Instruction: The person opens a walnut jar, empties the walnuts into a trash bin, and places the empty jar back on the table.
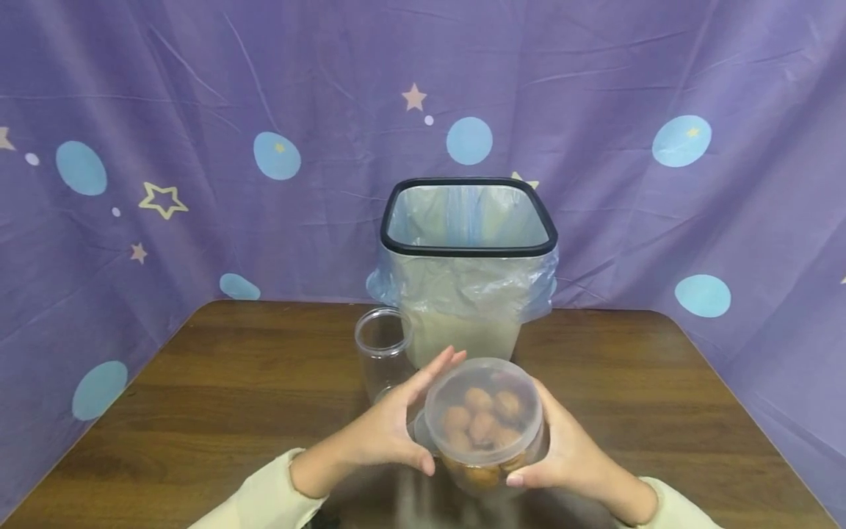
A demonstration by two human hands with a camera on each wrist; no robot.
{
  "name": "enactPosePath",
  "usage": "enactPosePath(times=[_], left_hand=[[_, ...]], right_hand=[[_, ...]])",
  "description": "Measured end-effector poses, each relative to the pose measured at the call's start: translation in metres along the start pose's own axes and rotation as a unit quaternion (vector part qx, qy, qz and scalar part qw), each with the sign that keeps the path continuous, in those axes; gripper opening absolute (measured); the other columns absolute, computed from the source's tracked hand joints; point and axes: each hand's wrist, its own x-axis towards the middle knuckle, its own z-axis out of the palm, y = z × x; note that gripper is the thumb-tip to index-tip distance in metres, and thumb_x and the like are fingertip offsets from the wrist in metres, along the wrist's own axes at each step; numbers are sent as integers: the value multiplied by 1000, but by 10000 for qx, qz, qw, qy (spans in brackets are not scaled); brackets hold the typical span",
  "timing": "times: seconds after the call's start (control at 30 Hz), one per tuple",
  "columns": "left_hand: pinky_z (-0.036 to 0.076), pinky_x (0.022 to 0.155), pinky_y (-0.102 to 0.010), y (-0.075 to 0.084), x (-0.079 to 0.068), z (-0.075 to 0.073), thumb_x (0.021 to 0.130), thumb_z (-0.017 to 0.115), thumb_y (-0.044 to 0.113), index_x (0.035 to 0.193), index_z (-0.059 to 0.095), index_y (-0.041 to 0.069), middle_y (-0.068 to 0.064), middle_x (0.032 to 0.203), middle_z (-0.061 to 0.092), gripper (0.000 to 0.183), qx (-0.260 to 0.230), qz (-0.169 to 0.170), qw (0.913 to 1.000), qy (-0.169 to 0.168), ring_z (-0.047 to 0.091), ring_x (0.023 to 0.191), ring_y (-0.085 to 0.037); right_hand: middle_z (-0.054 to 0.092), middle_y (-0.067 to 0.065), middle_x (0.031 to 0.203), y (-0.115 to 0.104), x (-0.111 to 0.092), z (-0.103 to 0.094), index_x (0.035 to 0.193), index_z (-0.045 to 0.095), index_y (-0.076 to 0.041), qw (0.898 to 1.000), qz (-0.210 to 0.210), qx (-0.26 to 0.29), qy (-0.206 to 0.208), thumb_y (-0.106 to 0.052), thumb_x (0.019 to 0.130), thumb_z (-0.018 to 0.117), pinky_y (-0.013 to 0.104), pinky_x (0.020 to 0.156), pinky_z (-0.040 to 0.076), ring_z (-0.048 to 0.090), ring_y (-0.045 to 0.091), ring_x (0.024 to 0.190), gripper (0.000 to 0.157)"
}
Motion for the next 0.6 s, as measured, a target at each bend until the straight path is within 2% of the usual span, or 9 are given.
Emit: enactPosePath(times=[0.1,0.17,0.23,0.37,0.47,0.5,0.6], left_hand=[[20,114,-31,-2,2,-6,71,66,62,150,0,2,-25,154,10,119,-231,194,9988,-388,17,143,-28],[19,115,-32,-2,3,-10,72,65,62,149,-1,-2,-26,154,8,120,-326,363,9970,-600,13,143,-29],[17,115,-34,0,5,-12,73,64,61,148,-2,-5,-26,154,6,120,-319,566,9942,-854,10,144,-30],[16,116,-40,3,8,-15,73,63,60,147,-5,-6,-23,155,5,120,-175,879,9870,-1336,8,143,-34],[18,115,-43,4,9,-16,72,64,60,147,-6,-5,-22,156,5,122,-69,893,9836,-1562,11,143,-34],[18,115,-43,4,9,-17,69,73,54,147,-7,-5,-21,156,5,126,-75,875,9826,-1636,12,143,-35],[19,114,-44,4,11,-17,67,74,54,147,-7,-5,-23,155,5,128,-106,889,9804,-1754,15,142,-35]], right_hand=[[41,21,140,0,2,-1,147,21,-1,9949,-437,773,-486,-23,66,82,27,105,35,45,22,126,103],[35,27,142,0,5,1,146,16,4,9838,-692,1385,-907,-23,72,79,31,107,35,41,29,130,101],[34,27,143,-1,6,2,145,15,7,9758,-796,1699,-1126,-23,73,77,33,106,36,40,30,130,100],[38,25,141,-1,5,4,143,18,10,9711,-922,1790,-1279,-28,73,78,33,105,37,43,27,127,100],[37,26,141,0,8,4,142,17,12,9670,-1123,1748,-1473,-33,75,76,35,106,37,42,29,128,100],[36,27,142,0,9,4,142,16,13,9648,-1201,1751,-1551,-34,76,75,36,106,37,42,30,129,100],[34,28,143,2,12,3,141,14,15,9573,-1405,1776,-1794,-36,78,72,38,107,35,40,33,130,100]])
